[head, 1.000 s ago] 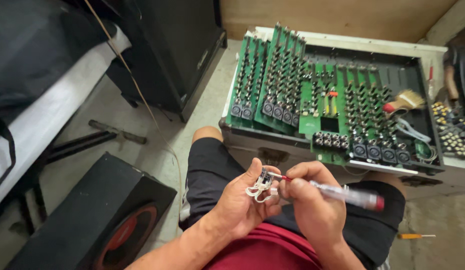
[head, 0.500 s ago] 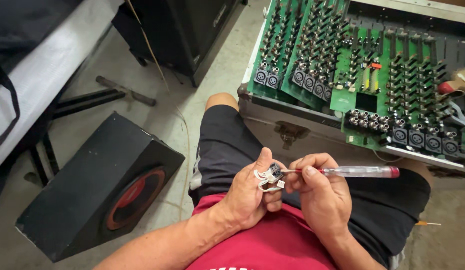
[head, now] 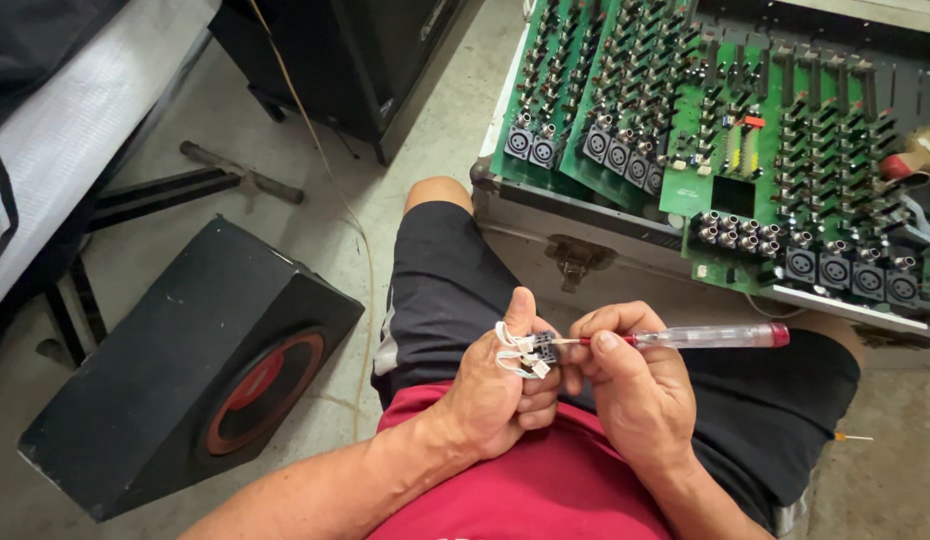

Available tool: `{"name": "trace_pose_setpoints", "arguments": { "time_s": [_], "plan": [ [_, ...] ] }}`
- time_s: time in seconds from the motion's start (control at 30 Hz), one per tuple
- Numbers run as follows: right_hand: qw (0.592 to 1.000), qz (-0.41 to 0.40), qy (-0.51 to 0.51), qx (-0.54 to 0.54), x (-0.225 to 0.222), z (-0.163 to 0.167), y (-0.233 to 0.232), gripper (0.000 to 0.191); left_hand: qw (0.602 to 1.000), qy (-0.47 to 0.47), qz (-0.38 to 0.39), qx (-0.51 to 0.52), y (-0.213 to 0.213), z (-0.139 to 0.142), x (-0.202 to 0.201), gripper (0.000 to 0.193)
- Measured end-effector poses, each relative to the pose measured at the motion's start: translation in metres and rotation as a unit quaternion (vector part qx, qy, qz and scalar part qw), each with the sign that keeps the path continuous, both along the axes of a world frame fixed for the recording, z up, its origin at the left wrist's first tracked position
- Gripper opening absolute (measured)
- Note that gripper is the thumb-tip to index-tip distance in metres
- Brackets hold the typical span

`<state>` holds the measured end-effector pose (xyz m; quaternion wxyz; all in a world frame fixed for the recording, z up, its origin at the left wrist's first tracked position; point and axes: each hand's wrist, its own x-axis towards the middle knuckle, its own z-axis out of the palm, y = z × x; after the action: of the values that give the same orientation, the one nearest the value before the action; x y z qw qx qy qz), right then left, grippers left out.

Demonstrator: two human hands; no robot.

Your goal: The person sits on the floor with an audio mixer channel rack on their lap. They first use a screwdriver on the mixer's circuit boards, then spend most of the episode working on a small connector with wires, prying and adjusting it with a screwdriver-like tool while holding it in their hands.

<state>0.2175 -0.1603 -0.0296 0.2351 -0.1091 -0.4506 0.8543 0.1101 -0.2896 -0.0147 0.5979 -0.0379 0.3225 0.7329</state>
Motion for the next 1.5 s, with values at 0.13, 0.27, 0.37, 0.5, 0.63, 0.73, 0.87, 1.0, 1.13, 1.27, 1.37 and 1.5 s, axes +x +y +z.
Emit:
{"name": "trace_pose_setpoints", "arguments": {
  "time_s": [0.13, 0.27, 0.37, 0.5, 0.63, 0.73, 0.87, 1.0, 1.13, 1.27, 1.37, 1.5],
  "plan": [
    [1.000, -0.004, 0.009, 0.012, 0.000, 0.001, -0.001, 0.009, 1.000, -0.004, 0.006, 0.003, 0.001, 0.002, 0.000, 0.064],
    [1.000, -0.010, 0.004, 0.025, -0.001, 0.003, -0.003, 0.008, 1.000, -0.001, 0.002, 0.007, 0.000, 0.002, 0.000, 0.063],
    [0.997, -0.007, -0.011, 0.071, 0.001, 0.004, -0.005, 0.008, 1.000, -0.006, -0.002, 0.000, 0.001, 0.001, 0.000, 0.058],
    [0.995, -0.011, -0.029, 0.100, 0.002, 0.006, -0.006, 0.009, 1.000, -0.004, 0.000, 0.013, 0.001, 0.001, 0.000, 0.056],
    [0.998, -0.026, 0.003, 0.051, -0.001, 0.006, -0.006, 0.007, 1.000, -0.010, -0.004, 0.011, 0.002, 0.003, 0.000, 0.057],
    [0.996, -0.020, -0.012, 0.086, 0.000, 0.008, -0.007, 0.008, 1.000, -0.005, -0.004, 0.001, 0.002, 0.004, 0.000, 0.056],
    [0.982, -0.019, -0.048, 0.183, 0.002, 0.009, -0.009, 0.007, 1.000, -0.005, 0.003, -0.011, 0.002, 0.003, 0.001, 0.053],
    [0.990, -0.030, -0.030, 0.137, 0.000, 0.009, -0.010, 0.007, 1.000, -0.008, 0.000, -0.011, 0.003, 0.004, 0.001, 0.054],
    [0.984, -0.032, -0.038, 0.168, 0.001, 0.008, -0.012, 0.006, 1.000, -0.008, -0.007, -0.014, 0.002, 0.005, 0.000, 0.056],
    [0.978, -0.032, -0.049, 0.199, 0.001, 0.008, -0.013, 0.005, 1.000, -0.001, -0.004, -0.013, 0.003, 0.005, 0.001, 0.056],
    [0.979, -0.043, -0.042, 0.195, 0.001, 0.008, -0.013, 0.004, 1.000, -0.003, -0.009, -0.017, 0.003, 0.006, 0.000, 0.056],
    [0.981, -0.035, -0.020, 0.188, 0.000, 0.007, -0.013, 0.003, 1.000, -0.010, -0.012, -0.025, 0.002, 0.007, 0.000, 0.056]
  ]
}}
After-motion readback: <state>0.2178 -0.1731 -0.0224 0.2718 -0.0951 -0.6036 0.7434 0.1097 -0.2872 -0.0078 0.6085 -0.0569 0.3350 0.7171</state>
